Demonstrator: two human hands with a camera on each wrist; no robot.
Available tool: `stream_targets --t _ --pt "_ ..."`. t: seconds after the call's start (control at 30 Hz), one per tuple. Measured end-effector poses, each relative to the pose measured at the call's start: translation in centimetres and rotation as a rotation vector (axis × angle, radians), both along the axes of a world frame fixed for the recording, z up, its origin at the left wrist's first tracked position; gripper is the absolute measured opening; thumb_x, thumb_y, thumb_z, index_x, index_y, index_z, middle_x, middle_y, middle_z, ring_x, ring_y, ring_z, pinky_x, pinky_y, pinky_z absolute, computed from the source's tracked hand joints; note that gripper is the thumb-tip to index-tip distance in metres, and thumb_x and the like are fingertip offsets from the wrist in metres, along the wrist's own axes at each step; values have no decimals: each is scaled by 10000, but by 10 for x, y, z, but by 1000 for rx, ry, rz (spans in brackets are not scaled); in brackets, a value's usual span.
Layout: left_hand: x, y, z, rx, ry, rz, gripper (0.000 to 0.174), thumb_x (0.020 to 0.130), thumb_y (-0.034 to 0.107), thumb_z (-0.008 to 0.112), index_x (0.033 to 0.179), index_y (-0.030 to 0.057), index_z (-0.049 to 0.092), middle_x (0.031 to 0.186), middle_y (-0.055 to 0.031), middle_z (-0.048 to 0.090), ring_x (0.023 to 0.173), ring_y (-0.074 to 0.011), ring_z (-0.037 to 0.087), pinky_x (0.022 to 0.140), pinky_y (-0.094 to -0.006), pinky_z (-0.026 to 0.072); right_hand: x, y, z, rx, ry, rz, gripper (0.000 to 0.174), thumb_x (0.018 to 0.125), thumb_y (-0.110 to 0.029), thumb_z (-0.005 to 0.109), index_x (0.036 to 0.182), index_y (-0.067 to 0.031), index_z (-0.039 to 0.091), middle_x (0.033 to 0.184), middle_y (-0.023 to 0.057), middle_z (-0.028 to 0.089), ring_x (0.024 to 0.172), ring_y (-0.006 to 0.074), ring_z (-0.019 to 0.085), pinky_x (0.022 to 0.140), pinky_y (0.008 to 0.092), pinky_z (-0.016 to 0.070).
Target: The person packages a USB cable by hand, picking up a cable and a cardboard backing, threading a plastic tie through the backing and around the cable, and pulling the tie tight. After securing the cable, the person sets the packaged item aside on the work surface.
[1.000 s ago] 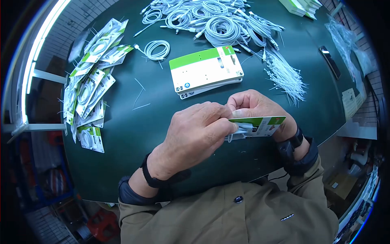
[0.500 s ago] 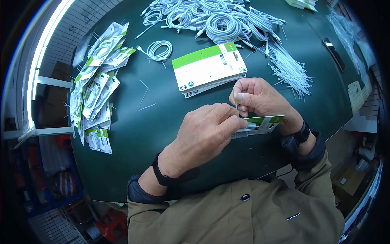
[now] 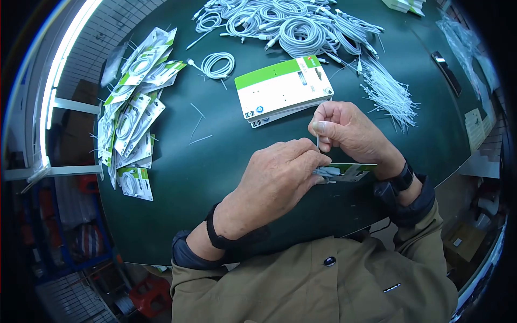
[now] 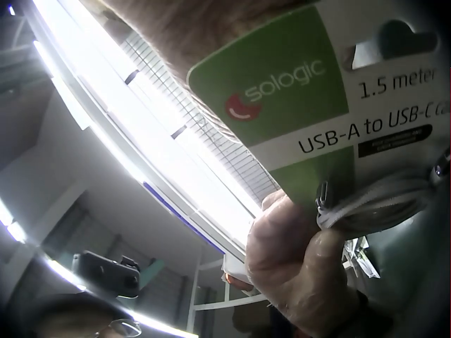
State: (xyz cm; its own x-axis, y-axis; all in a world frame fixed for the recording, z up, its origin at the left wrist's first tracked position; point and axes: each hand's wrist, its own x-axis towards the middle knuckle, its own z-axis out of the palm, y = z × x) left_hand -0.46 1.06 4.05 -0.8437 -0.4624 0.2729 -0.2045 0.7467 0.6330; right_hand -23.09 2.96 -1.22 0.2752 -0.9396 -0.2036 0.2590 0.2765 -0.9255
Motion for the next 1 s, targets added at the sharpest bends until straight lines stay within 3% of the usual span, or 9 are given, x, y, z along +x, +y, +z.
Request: stream_targets --t 0.3,0.4,0.53,0.67,0.7,0.77,0.87,0.93,1.0 --pt "-5 7 -10 -92 41 -3 361 736 -71 760 1064 36 652 954 -98 656 889 -310 692 703 -396 562 -4 -2 3 -42 38 99 107 1015 -131 675 984 -31 652 823 15 647 697 70 624 645 210 524" --pt "-1 -6 -8 -17 204 48 416 737 -108 708 1124 35 655 970 -128 646 900 -337 685 730 -395 558 -14 -7 0 -58 -17 -9 89 1017 -121 674 1031 -37 651 881 17 659 717 71 625 634 215 518" --pt "17 -40 7 191 439 328 469 834 -111 700 1287 -6 634 1120 -81 703 1012 -173 702 871 -296 587 -16 -10 20 -126 -166 -545 90 1050 -121 638 1097 -45 626 946 16 648 761 84 612 649 237 491" --pt "18 -67 13 322 763 450 494 892 -75 707 1367 -28 580 1133 -80 705 1071 -142 680 923 -280 589 -11 -3 6 -362 14 -428 87 1070 -138 609 1061 -53 623 901 19 633 700 79 560 648 241 479" --pt "12 -70 13 395 894 485 491 850 -88 731 1322 0 629 1103 -77 712 1011 -158 696 840 -296 608 4 4 10 -403 118 -381 95 1063 -134 617 1020 -49 627 878 27 644 678 75 575 619 234 480" --pt "7 -73 17 374 970 527 426 872 -67 709 1283 -52 601 1093 -102 729 1008 -124 685 853 -277 584 40 20 26 -324 272 -214 96 1025 -108 632 1036 -17 663 971 80 719 725 101 673 628 241 540" --pt "-6 -80 13 293 1020 567 426 866 -56 702 1280 -29 604 1092 -127 711 993 -166 688 853 -302 572 88 35 32 -192 161 81 465 968 -148 724 1361 45 569 1167 139 703 1000 128 673 856 280 566" --pt "-10 -77 13 258 978 604 434 929 -18 691 1349 -7 582 1199 -172 678 1073 -198 674 910 -309 543 108 39 29 -156 73 119 561 955 -225 758 1384 64 540 1212 135 677 1028 168 673 916 323 566" --pt "-13 -74 15 85 949 684 426 893 -62 671 1312 -20 604 1159 -158 685 1056 -194 670 900 -315 544 124 40 29 -321 157 79 558 953 -278 769 1330 79 567 1118 132 706 970 160 680 870 318 567"
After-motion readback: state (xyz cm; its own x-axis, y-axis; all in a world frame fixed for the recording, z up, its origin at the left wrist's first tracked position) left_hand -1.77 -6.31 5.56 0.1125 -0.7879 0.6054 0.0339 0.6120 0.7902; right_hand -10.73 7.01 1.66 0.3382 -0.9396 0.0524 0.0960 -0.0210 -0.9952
